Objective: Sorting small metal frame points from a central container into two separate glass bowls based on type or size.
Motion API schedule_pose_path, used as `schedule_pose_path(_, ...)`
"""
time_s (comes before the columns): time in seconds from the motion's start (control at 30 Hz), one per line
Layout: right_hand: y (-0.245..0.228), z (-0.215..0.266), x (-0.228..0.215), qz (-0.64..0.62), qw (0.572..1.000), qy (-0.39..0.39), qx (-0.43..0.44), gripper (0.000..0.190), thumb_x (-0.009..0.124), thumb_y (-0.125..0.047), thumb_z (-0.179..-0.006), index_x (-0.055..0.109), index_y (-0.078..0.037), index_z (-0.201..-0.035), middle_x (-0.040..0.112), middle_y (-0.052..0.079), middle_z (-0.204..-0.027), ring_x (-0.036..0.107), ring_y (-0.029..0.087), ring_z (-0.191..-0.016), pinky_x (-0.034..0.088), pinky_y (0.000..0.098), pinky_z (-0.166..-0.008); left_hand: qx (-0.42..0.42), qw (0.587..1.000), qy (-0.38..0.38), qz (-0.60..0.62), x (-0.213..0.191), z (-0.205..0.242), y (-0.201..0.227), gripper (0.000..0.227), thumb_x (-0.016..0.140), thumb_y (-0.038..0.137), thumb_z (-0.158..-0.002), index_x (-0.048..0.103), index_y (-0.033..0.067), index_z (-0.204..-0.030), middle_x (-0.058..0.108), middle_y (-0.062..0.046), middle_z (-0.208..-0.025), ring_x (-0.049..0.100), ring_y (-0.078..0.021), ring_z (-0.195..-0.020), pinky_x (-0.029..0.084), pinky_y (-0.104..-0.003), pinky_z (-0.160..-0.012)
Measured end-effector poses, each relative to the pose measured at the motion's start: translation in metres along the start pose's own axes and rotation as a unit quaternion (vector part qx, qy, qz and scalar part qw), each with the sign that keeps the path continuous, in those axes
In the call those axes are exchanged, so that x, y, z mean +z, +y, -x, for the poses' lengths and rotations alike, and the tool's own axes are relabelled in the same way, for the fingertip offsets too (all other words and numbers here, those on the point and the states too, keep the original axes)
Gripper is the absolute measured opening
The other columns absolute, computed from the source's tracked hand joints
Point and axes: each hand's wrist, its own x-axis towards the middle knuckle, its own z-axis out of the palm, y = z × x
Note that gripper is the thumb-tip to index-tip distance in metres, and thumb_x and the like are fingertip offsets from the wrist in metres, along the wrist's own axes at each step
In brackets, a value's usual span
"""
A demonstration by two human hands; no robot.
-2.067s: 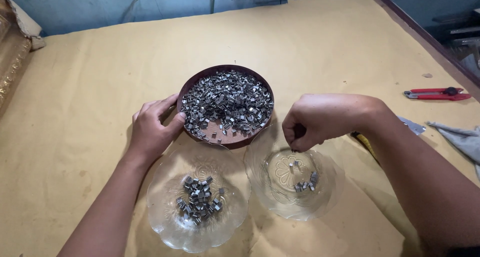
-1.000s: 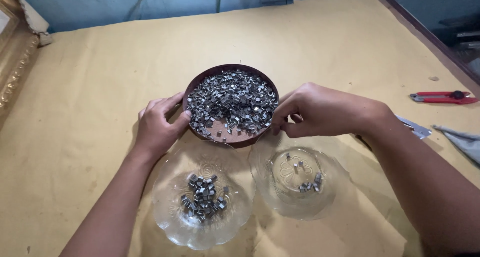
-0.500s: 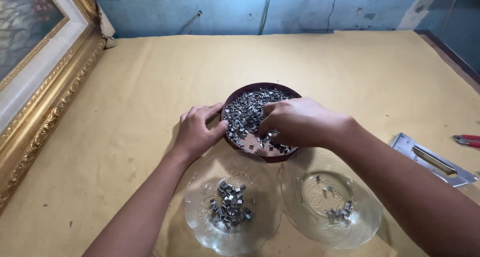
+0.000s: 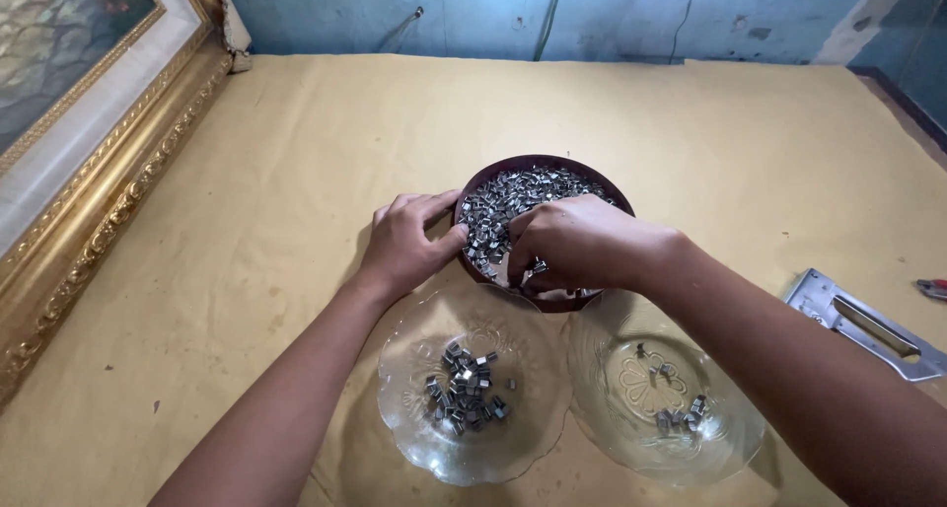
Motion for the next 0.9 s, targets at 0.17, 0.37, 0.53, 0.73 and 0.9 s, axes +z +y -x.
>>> schedule_pose_path(0.17,0.001,-0.002,0.004,-0.015,1.000,0.025,0.001,0.011,0.061,-0.030,-0.073,0.067,-0.028,-0.082,0.061,-0.007,-0.083,0.061,0.023,-0.083,0.051,0.0421,-0.069,0.000,1.000,0.003,0.007,-0.004,0.004,0.005,0.054,0.047,0.049,-0.075,0.050,0.0242,-0.123,0.057,0.001,-0.114,0.044,-0.0188,-0.114,0.023,-0.045,-0.101)
schedule_pose_path(0.37,0.004,0.034,-0.026,-0.160,0.985,0.030,0.056,0.014,0.058,-0.025,-0.078,0.065,-0.014,-0.078,0.062,0.004,-0.077,0.061,0.029,-0.077,0.049,0.0441,-0.067,0.015,1.000,0.006,0.004,0.000,0.002,0.000,0.053,0.048,0.047,-0.075,0.050,0.0241,-0.122,0.057,0.001,-0.112,0.045,-0.0196,-0.113,0.024,-0.045,-0.101)
schedule_pose_path(0.53,0.013,0.069,-0.032,-0.205,0.975,-0.023,0.084,0.014,0.062,-0.024,-0.073,0.066,-0.012,-0.067,0.062,0.002,-0.065,0.062,0.022,-0.062,0.050,0.0357,-0.061,0.023,1.000,0.007,0.002,0.003,-0.002,-0.002,0.054,0.050,0.049,-0.074,0.050,0.0258,-0.122,0.057,0.003,-0.112,0.044,-0.0194,-0.114,0.023,-0.045,-0.100)
schedule_pose_path(0.73,0.026,0.078,-0.017,-0.249,0.966,-0.036,0.053,0.015,0.062,-0.023,-0.076,0.066,-0.010,-0.069,0.060,0.004,-0.062,0.058,0.020,-0.057,0.049,0.0322,-0.059,0.000,1.000,0.008,0.004,0.001,-0.002,0.000,0.054,0.050,0.049,-0.072,0.050,0.0281,-0.122,0.056,0.005,-0.110,0.043,-0.0175,-0.114,0.021,-0.043,-0.101)
schedule_pose_path(0.9,0.040,0.071,0.003,-0.234,0.966,0.052,0.090,0.019,0.053,-0.024,-0.082,0.068,-0.013,-0.082,0.066,0.006,-0.076,0.060,0.025,-0.075,0.047,0.0384,-0.070,-0.007,1.000,0.006,0.011,0.001,-0.001,-0.003,0.057,0.051,0.049,-0.071,0.050,0.0267,-0.123,0.056,0.004,-0.114,0.043,-0.0180,-0.115,0.021,-0.043,-0.102)
